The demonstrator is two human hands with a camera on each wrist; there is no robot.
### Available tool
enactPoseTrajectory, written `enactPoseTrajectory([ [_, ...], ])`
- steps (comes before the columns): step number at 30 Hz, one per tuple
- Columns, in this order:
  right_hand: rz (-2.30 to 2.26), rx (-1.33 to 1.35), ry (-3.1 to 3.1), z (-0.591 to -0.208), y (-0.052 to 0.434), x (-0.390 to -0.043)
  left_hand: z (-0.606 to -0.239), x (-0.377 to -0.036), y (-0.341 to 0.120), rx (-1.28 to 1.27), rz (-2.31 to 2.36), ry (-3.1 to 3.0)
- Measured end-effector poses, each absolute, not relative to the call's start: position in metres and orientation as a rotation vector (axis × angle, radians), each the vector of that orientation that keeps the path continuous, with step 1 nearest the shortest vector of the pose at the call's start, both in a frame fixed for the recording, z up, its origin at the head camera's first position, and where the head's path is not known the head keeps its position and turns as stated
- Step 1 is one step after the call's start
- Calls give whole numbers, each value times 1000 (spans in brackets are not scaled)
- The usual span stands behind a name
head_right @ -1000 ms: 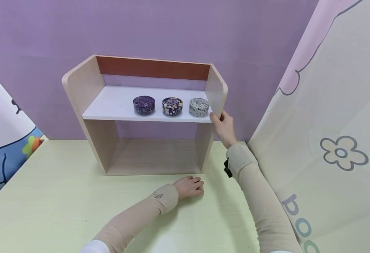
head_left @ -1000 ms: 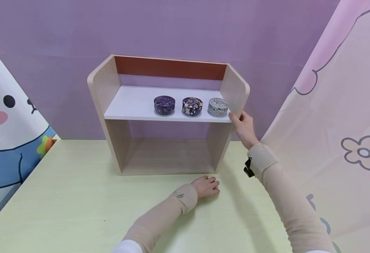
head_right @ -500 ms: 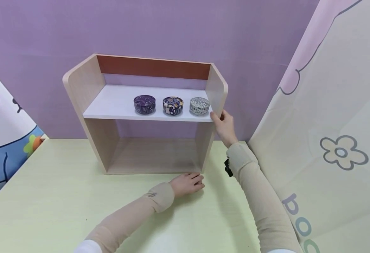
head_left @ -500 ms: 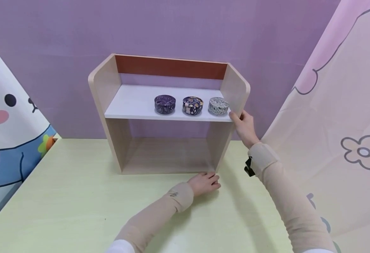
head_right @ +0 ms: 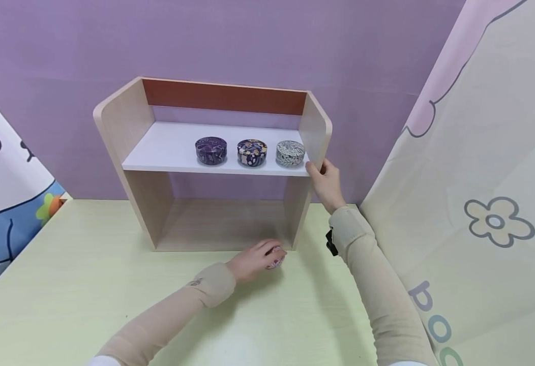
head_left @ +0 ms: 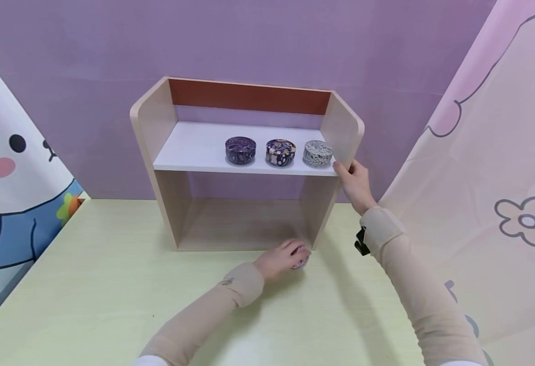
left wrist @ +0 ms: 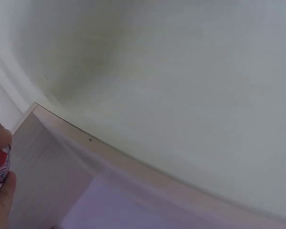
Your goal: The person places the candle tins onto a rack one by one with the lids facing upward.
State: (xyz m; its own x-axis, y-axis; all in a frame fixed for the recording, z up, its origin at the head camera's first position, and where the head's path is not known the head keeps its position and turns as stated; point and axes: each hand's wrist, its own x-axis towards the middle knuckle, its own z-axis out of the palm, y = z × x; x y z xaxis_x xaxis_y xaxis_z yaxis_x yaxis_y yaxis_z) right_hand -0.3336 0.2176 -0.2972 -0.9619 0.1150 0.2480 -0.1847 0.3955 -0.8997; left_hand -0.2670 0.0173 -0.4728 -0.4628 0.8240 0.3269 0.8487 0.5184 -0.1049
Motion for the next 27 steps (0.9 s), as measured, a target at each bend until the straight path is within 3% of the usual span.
enactPoseTrajectory([
  [18,1587,71,-2383,-297,219,-333,-463,-250,-9,-814,-1380,-2632],
  [27,1584,80,-2399,-296,217,-331,-461,-244,-18,-656,-1559,-2544],
])
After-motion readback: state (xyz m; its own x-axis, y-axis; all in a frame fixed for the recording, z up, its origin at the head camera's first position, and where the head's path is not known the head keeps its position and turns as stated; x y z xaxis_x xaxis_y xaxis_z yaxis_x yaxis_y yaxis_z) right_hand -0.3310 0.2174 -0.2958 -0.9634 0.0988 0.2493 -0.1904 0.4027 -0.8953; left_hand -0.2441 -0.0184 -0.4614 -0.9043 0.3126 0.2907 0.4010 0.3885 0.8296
